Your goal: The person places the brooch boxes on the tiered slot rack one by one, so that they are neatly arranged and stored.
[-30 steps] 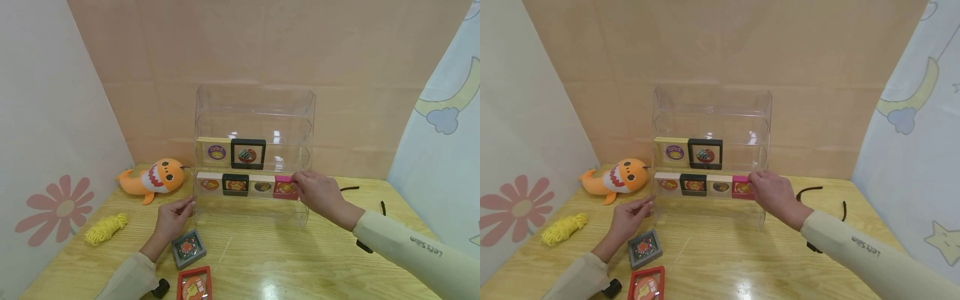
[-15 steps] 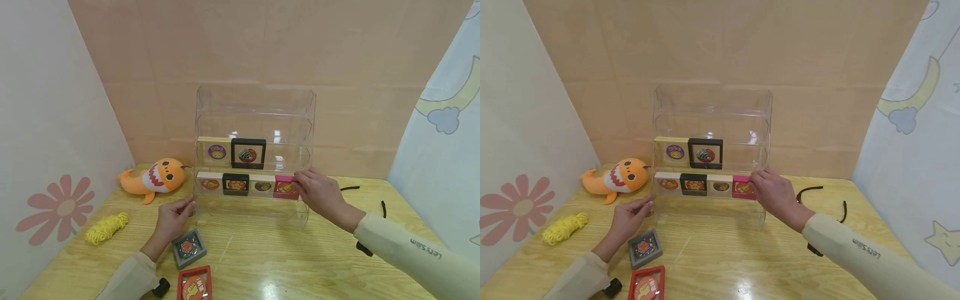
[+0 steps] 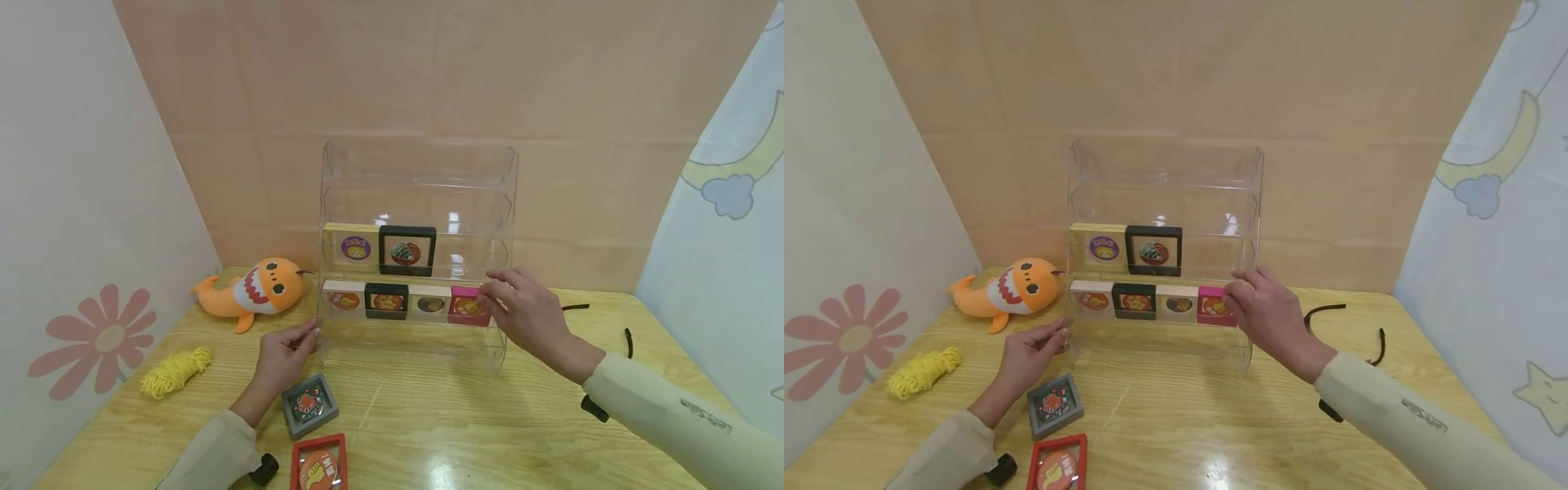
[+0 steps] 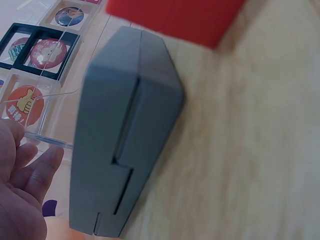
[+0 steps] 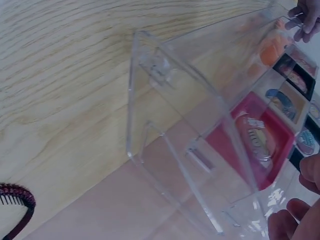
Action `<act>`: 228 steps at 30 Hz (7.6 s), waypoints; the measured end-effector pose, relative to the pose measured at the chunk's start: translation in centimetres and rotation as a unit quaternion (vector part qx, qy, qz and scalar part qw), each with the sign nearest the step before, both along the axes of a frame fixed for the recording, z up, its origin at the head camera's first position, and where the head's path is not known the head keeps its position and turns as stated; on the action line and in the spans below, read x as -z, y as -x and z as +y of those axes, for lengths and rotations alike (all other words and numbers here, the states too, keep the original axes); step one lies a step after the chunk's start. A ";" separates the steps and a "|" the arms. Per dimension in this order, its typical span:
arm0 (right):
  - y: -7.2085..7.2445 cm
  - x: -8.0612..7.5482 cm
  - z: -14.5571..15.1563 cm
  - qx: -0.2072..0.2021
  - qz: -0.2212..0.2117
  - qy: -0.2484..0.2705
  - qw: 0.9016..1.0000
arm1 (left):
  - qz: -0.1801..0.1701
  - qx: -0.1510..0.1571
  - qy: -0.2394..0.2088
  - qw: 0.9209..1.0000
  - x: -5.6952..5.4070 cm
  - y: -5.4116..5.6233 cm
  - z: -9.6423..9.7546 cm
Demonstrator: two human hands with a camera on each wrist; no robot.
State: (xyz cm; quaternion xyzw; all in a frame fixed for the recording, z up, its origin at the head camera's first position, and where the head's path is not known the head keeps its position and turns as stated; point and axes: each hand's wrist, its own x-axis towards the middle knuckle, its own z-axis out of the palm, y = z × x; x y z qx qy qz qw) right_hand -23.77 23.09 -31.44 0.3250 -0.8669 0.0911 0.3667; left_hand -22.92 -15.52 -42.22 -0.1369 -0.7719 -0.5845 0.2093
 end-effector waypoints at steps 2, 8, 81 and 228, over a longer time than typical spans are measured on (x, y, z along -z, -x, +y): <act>-0.2 -0.3 -0.4 -0.016 0.014 0.013 1.000 | 0.002 0.003 -0.003 1.000 0.0 -0.1 -0.1; -1.7 -0.7 -3.1 -0.124 0.025 0.071 0.989 | -0.001 0.006 0.000 1.000 -0.2 -0.2 -0.2; -7.8 7.2 -14.4 -0.383 -0.460 0.133 0.790 | -0.015 0.000 0.012 1.000 -3.0 -2.0 1.1; -1.3 8.0 -19.4 -0.214 -0.514 -0.107 0.824 | -0.048 0.033 0.011 0.998 -3.3 -1.8 0.8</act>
